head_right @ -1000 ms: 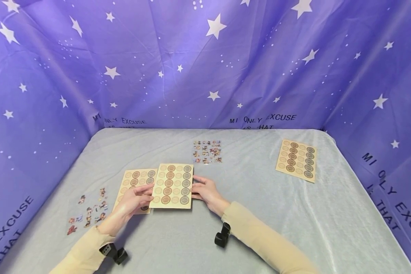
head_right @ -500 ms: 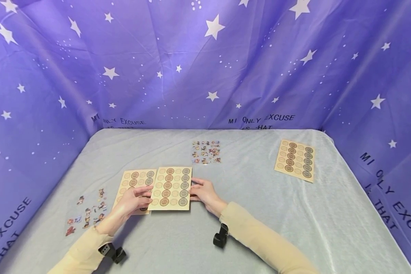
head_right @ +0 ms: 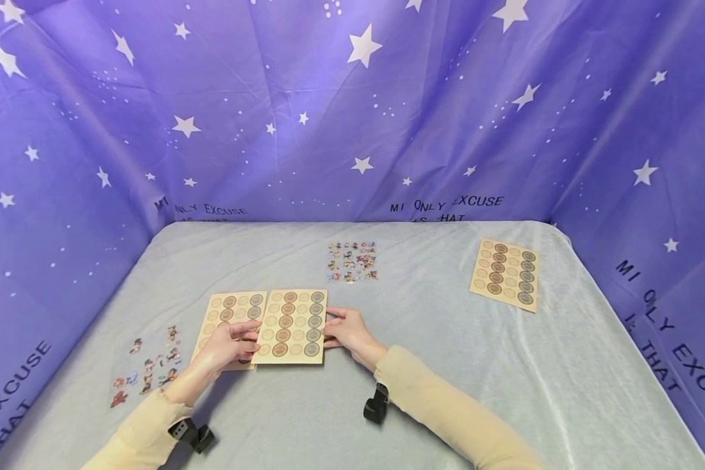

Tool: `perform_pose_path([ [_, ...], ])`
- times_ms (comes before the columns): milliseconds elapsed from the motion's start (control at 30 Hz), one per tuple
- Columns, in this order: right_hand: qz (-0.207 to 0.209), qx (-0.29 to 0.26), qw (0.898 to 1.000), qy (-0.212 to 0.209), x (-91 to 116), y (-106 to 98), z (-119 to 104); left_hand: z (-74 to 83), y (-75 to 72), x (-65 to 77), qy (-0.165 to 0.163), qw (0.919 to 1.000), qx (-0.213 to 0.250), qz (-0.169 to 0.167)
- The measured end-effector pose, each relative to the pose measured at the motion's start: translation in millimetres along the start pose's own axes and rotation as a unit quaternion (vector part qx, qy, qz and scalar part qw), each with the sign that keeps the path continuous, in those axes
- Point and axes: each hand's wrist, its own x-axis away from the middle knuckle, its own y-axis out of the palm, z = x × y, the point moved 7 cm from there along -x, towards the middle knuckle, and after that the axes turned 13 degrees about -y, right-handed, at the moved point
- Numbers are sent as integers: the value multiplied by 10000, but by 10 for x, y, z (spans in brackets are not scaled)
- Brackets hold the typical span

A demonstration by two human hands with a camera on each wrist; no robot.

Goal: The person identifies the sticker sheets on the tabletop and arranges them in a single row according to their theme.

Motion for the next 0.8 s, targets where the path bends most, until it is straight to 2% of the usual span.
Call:
perform_pose_path([
  [467, -205, 609, 9979, -77, -20, 22, -30, -15, -2, 10, 13, 9996, -283, -37],
  [600, -355, 784, 9962, -165, -18, 25, -50, -29, -13, 0, -21, 9998, -204, -60],
  [800, -633, 1198, 9901, -358, 21, -52, -98, -15, -66, 15, 184, 9997, -157, 14],
])
